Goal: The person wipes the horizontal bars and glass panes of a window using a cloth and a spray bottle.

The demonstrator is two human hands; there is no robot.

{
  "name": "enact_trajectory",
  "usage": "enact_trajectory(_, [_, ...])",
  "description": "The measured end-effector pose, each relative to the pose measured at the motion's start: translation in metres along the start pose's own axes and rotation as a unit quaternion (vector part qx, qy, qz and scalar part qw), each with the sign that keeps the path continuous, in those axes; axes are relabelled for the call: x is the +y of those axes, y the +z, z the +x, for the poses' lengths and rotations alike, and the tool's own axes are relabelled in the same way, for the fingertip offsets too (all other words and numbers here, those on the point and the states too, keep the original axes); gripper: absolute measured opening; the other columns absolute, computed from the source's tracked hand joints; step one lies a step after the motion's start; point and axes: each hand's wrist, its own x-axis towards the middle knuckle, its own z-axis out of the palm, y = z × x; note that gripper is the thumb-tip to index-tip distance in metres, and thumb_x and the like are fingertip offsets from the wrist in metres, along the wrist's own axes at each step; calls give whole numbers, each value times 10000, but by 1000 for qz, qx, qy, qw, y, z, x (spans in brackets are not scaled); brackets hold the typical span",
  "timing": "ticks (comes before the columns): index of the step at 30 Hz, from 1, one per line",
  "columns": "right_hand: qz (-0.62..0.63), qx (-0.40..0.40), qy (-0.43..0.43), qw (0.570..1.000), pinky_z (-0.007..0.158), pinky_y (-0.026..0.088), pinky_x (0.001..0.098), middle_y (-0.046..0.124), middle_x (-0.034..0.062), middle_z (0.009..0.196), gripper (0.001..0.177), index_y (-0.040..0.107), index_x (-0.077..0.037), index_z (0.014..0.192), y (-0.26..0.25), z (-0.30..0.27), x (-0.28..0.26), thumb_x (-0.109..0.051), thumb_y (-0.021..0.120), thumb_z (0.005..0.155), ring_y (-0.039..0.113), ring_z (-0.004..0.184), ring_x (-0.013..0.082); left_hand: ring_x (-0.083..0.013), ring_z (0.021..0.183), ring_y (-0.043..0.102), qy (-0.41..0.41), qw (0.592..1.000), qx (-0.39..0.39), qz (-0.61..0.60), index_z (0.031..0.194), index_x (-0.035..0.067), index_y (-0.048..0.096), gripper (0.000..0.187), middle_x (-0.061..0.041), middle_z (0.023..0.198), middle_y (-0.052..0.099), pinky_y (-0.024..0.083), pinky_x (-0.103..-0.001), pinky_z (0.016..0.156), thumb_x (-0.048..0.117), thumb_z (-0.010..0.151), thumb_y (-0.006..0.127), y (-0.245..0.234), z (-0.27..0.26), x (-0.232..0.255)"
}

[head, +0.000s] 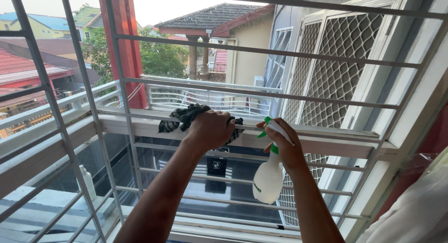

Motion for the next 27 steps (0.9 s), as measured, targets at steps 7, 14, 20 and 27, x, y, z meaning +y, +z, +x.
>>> enact_trajectory(7, [26, 21, -20, 999, 639, 636, 352, 739, 117, 1170, 206, 665, -87, 1078, -35, -18, -6, -235, 568, 974, 707, 1063, 212, -300, 890, 739, -5, 1000, -29, 9, 1021, 53, 716, 507, -157, 920, 750, 589, -475, 808, 482, 1028, 445, -6, -1, 7])
enact_trajectory(14, [-15, 45, 31, 998, 540, 535, 328, 753, 95, 1032, 210, 666, -78, 1056, -70, -37, -7, -230, 570, 948, 724, 975, 194, -301, 915, 733, -1, 1000, 24, 11, 988, 67, 739, 506, -146, 921, 755, 589, -475, 797, 490, 1023, 462, 1, -2, 18])
enact_trajectory(20, [-21, 59, 47, 997, 588, 523, 325, 756, 84, 947, 219, 678, -104, 1087, -87, -46, -7, -237, 572, 950, 701, 918, 170, -274, 966, 739, -49, 998, -36, 18, 1088, 81, 735, 602, -144, 984, 745, 603, -448, 827, 626, 973, 506, -8, 1, 37])
enact_trajectory(27, [-19, 55, 35, 998, 590, 535, 328, 762, 82, 955, 211, 686, -101, 1061, -100, -50, -9, -241, 561, 964, 702, 928, 179, -281, 1079, 691, -29, 997, -26, 63, 1099, 84, 725, 707, -132, 1077, 732, 572, -431, 901, 723, 808, 644, -3, 7, 58])
